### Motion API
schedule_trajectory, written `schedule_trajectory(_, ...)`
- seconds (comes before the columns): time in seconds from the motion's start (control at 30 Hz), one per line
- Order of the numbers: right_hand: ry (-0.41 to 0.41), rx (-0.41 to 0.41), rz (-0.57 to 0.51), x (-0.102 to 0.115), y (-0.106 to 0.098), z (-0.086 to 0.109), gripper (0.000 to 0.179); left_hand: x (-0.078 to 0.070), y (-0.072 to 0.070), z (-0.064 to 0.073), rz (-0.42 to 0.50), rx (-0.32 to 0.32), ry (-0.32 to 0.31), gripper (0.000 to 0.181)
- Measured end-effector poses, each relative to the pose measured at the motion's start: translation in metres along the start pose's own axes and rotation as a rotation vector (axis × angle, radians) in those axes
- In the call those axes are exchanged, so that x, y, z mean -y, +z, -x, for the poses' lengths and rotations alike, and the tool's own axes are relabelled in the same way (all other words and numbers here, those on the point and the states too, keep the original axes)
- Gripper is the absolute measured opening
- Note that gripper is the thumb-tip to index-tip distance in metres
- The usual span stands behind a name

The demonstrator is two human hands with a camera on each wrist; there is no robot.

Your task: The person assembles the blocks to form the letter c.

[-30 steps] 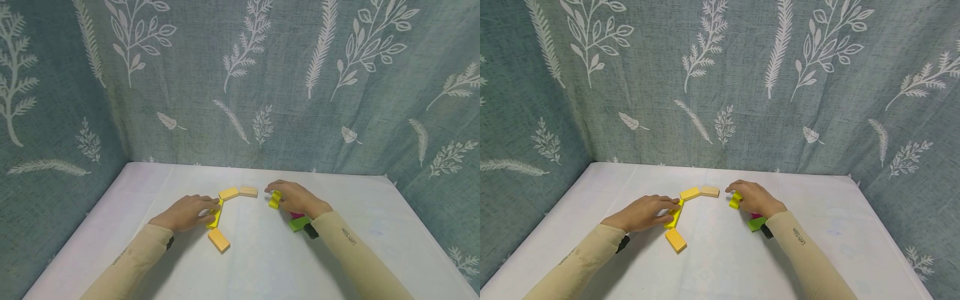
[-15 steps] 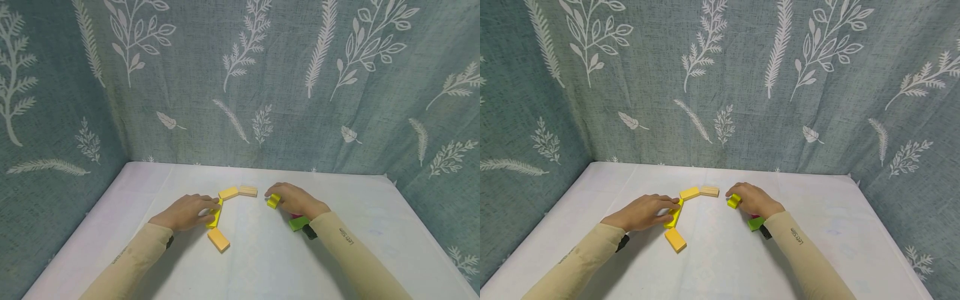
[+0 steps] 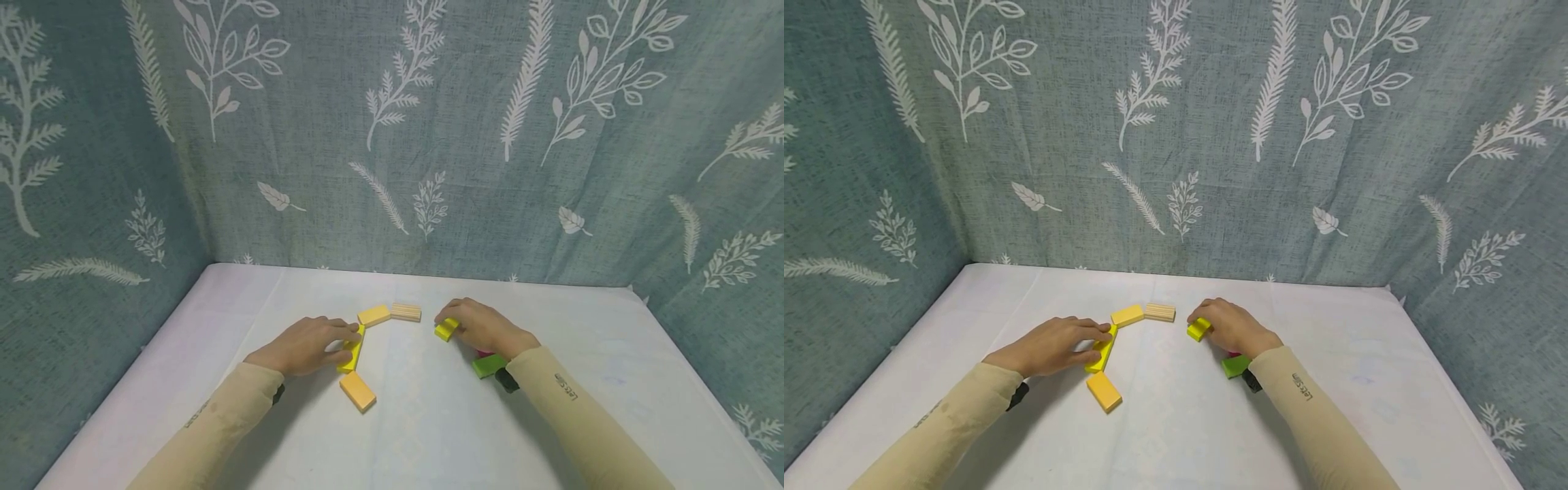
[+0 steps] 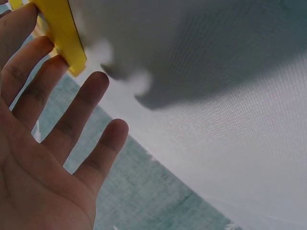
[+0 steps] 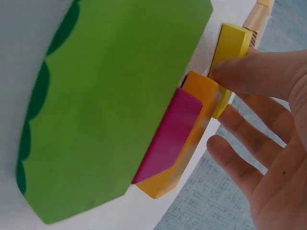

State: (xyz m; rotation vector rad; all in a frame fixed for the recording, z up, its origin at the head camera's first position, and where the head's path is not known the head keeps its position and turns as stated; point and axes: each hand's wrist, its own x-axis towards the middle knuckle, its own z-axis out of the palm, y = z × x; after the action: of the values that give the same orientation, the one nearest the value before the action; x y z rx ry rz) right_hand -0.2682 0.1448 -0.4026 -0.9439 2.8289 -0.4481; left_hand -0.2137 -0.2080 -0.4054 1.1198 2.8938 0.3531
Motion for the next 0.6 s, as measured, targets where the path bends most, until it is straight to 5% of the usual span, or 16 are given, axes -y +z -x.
schedule_trajectory(0.6, -0.052, -0.119, 0.028, -0.0077, -0.0004, 0.0091, 0.038, 0.0018, 0.0032, 0.0005, -0.003, -0.019, 0.008, 0.037)
